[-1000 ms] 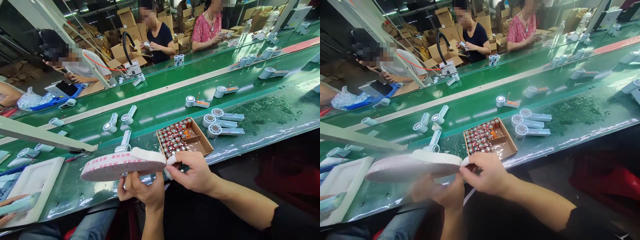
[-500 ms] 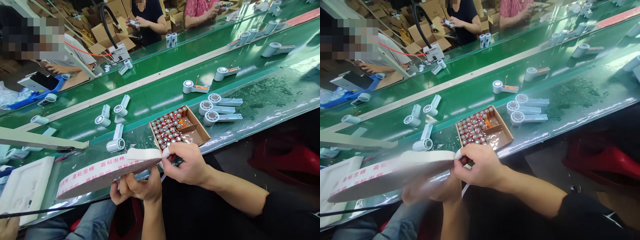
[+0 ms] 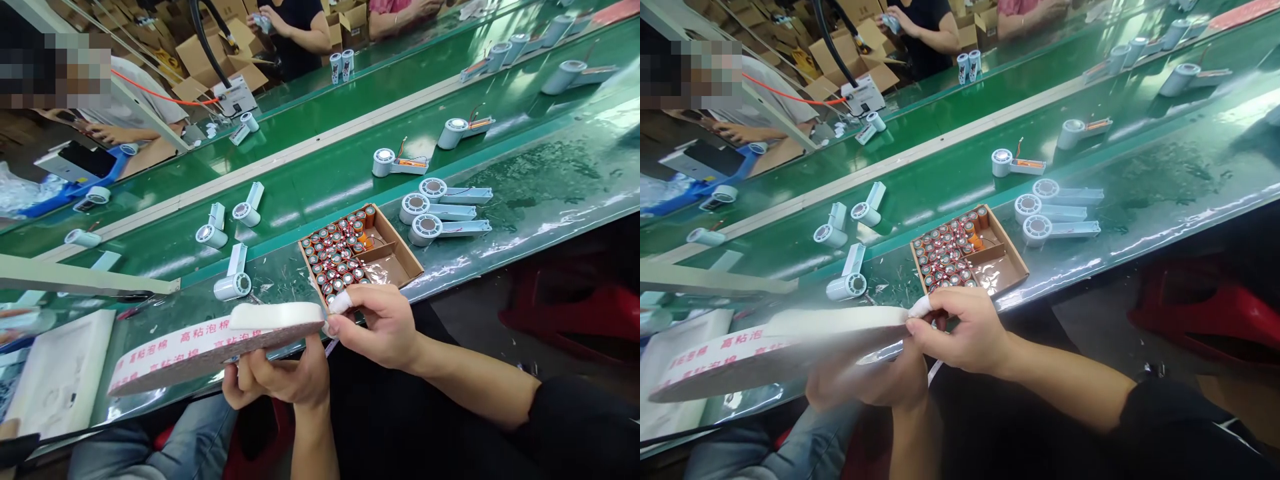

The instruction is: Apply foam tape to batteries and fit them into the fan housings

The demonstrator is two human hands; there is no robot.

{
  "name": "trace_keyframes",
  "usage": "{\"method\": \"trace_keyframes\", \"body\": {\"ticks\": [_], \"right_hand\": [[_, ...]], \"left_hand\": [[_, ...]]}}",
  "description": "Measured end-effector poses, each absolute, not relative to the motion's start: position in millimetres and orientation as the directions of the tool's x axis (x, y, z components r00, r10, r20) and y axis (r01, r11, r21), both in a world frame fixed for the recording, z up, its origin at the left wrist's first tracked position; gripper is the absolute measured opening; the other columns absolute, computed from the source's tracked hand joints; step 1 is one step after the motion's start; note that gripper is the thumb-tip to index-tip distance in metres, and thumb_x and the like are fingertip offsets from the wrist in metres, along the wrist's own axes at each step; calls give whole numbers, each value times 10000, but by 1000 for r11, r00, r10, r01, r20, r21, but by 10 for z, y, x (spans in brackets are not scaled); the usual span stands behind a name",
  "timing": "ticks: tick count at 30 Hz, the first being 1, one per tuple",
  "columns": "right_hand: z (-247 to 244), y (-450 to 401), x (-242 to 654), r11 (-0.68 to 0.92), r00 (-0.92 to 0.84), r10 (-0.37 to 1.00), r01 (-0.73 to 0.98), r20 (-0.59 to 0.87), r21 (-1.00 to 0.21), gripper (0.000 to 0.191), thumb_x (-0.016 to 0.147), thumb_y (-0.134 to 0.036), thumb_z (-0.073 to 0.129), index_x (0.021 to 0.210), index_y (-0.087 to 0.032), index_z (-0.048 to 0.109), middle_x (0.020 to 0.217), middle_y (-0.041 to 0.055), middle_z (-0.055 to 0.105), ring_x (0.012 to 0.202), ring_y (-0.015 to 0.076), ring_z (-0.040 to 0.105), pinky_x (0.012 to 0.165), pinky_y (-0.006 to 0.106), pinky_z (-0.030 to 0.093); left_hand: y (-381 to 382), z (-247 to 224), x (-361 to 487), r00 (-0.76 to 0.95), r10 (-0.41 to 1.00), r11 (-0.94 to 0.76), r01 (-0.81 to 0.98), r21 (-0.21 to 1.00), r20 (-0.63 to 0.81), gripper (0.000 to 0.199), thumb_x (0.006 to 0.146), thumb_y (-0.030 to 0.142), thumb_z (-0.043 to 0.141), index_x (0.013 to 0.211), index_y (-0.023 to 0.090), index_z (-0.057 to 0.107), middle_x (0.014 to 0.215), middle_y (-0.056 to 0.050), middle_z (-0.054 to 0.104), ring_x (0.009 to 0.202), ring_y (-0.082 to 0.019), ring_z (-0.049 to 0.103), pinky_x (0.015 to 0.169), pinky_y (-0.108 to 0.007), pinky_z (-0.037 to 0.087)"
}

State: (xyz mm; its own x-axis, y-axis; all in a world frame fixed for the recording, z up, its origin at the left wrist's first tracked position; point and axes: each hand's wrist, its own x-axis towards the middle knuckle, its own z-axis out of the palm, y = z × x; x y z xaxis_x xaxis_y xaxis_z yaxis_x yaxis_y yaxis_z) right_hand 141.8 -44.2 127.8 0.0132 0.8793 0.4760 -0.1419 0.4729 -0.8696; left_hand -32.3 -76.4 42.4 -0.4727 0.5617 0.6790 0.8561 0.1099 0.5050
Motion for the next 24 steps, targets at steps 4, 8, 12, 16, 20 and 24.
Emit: {"method": "trace_keyframes", "body": {"ticks": [4, 8, 12, 16, 20, 24], "right_hand": [[1359, -445, 1460, 621, 8, 782, 60, 623, -781, 43, 885, -159, 674, 851, -184, 671, 647, -15, 627, 555, 110, 550, 553, 229, 469], [1380, -439, 1438, 650, 10, 754, 141, 657, -747, 88, 861, -111, 631, 822, -190, 631, 648, -25, 620, 559, 99, 560, 558, 207, 477], [1349, -432, 1422, 641, 25, 756, 170, 654, -748, 113, 822, -97, 615, 792, -205, 610, 635, -39, 614, 538, 92, 552, 535, 196, 475], [1297, -452, 1399, 600, 77, 794, 58, 603, -798, 109, 782, -102, 639, 776, -208, 616, 614, -40, 626, 509, 98, 559, 517, 205, 478], [1249, -490, 1374, 490, 98, 872, -178, 480, -853, 103, 774, -116, 659, 757, -210, 621, 597, -29, 644, 489, 117, 570, 483, 225, 464], [1267, -500, 1394, 545, 88, 838, -170, 538, -821, 96, 816, -114, 680, 797, -201, 642, 636, -13, 648, 532, 122, 571, 522, 239, 465]], "left_hand": [[-779, 411, -343, -453, 524, 108, 875, 472, 721, 636, 668, 450, 817, 1144, 183, 492, 1146, -172, 549, 1210, -404, 509, 1022, -676, 418], [-770, 472, -317, -419, 485, 116, 901, 419, 768, 648, 660, 390, 811, 1172, 215, 454, 1179, -158, 533, 1230, -391, 500, 1044, -666, 402], [-755, 561, -253, -246, 448, 61, 968, 245, 859, 617, 697, 317, 778, 1200, 212, 436, 1140, -146, 534, 1212, -387, 511, 1039, -676, 395], [-807, 554, -217, -220, 483, 44, 973, 227, 848, 622, 708, 314, 778, 1220, 201, 444, 1136, -143, 530, 1200, -375, 522, 1013, -654, 434], [-902, 484, -229, -415, 575, 125, 896, 426, 705, 685, 666, 401, 819, 1207, 184, 460, 1171, -167, 532, 1266, -420, 465, 1030, -685, 408], [-945, 466, -239, -473, 592, 163, 864, 477, 652, 703, 652, 412, 836, 1205, 178, 470, 1185, -176, 528, 1229, -408, 494, 1016, -669, 432]]}}
